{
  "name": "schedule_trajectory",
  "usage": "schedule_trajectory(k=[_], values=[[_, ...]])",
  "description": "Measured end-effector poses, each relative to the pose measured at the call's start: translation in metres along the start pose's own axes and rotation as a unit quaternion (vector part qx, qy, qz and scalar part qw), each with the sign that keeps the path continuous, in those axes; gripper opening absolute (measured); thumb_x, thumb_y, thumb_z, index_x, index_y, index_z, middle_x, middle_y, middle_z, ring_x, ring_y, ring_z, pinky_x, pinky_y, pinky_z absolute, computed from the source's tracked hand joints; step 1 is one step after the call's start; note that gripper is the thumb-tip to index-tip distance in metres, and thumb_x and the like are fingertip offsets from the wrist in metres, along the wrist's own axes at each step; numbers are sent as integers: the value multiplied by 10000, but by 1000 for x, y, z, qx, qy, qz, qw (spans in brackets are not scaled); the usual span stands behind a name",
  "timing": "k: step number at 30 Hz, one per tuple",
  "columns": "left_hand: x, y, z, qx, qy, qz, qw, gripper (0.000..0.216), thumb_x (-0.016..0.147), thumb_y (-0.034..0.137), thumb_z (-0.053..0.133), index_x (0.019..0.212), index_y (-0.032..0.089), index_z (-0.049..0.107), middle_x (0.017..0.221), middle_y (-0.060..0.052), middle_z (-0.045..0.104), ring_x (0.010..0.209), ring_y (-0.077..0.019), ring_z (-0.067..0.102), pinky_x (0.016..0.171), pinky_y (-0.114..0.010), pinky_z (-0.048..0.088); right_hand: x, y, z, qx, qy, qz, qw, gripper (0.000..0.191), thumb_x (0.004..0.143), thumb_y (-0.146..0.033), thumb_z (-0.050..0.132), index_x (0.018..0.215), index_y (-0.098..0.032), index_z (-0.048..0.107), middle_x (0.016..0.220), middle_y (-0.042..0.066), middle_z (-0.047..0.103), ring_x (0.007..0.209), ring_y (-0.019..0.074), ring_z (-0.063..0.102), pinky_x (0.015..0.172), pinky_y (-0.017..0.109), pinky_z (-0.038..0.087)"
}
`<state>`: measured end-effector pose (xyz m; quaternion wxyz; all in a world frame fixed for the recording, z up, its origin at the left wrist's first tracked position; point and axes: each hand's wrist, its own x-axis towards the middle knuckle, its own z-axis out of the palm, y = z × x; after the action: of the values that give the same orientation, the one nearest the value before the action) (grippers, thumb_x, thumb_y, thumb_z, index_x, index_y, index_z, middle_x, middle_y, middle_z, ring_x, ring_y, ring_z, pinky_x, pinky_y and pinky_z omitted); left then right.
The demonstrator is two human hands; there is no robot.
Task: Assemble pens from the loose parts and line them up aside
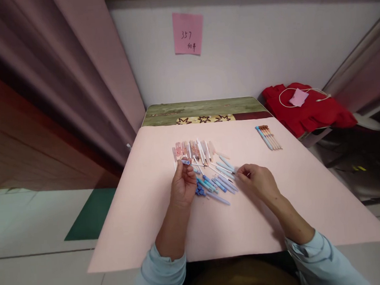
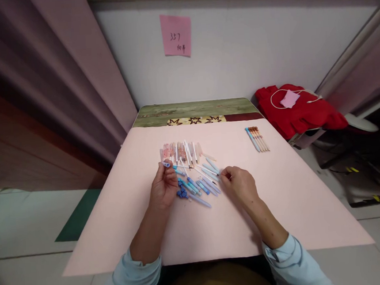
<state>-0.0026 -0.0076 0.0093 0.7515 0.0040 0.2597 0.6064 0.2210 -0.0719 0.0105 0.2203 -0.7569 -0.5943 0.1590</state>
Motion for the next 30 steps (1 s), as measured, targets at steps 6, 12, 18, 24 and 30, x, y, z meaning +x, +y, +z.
schedule_trajectory(k=[6, 12, 18, 24, 30], values=[[0, 0, 0, -12, 19, -6, 1000, 267, 1007, 191, 364, 867, 89, 568, 789, -53, 672, 550, -18, 587, 490, -68, 482, -19, 0, 2, 39, -76, -21, 996, 191, 769, -329, 548, 637, -221, 634, 573, -22, 608, 535, 130, 510, 516, 230, 314], [2, 0, 0, -12, 21, -4, 1000, 256, 1005, 172, 364, 884, 77, 567, 798, -69, 679, 586, -26, 616, 525, -68, 511, -29, 3, 2, 51, -92, -32, 994, 179, 772, -355, 583, 665, -218, 626, 577, -30, 599, 529, 122, 497, 512, 227, 313], [2, -3, -1, 24, 6, 1, 1000, 234, 989, 125, 385, 896, 78, 595, 815, -70, 690, 587, -28, 619, 533, -76, 517, -22, 6, 9, 98, -43, -12, 994, 209, 810, -358, 550, 684, -214, 634, 594, -26, 599, 550, 128, 514, 537, 230, 342], [2, -6, -4, 42, 0, -9, 999, 215, 982, 152, 420, 904, 83, 607, 826, -67, 707, 517, -21, 587, 456, -73, 486, -3, -16, 18, -71, -33, -66, 995, 191, 847, -254, 523, 786, -228, 702, 814, 11, 689, 703, 139, 592, 596, 238, 328], [-3, -6, -1, 36, 20, -52, 998, 211, 971, 152, 444, 884, 70, 618, 832, -97, 728, 511, -39, 612, 446, -83, 500, 5, -30, 20, -210, -76, -86, 971, 264, 921, -274, 478, 828, -208, 716, 870, 55, 689, 713, 156, 633, 551, 252, 297]])
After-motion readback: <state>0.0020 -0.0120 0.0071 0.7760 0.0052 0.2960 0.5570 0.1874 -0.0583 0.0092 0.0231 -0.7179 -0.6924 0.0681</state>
